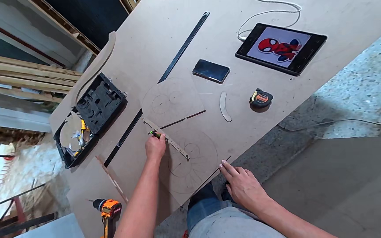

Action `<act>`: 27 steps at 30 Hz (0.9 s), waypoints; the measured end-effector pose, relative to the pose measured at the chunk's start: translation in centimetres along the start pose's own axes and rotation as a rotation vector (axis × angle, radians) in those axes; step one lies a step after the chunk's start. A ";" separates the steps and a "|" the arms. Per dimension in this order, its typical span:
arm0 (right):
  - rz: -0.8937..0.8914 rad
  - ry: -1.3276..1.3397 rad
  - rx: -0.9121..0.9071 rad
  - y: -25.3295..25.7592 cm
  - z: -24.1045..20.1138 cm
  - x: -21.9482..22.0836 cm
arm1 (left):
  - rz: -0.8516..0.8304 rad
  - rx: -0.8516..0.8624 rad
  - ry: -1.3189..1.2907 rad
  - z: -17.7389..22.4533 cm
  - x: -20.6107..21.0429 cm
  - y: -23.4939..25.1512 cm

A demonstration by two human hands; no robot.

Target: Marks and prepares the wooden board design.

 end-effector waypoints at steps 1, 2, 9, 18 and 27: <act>-0.004 0.000 0.004 0.0 0.0 0.0 | -0.003 -0.004 0.003 -0.2 0.0 -0.1; -0.005 0.002 0.005 0.1 0.0 0.0 | -0.008 -0.008 0.009 -0.4 -0.1 -0.2; -0.008 0.004 0.006 0.1 -0.1 0.1 | -0.012 -0.011 0.037 -1.7 -0.2 -1.1; 0.015 0.008 -0.005 0.0 -0.1 -0.1 | 0.038 0.049 -0.061 -1.8 0.4 -1.4; 0.020 -0.003 0.006 0.1 0.1 0.3 | -0.004 0.150 -0.130 2.0 0.6 0.6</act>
Point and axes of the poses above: each hand's wrist, its own y-axis towards the middle knuckle, its own x-axis out of the palm, z = x × y, the point moved 7 cm from there along y, towards the middle knuckle, and after that the axes turned 15 degrees about y, right-handed, at the moved point
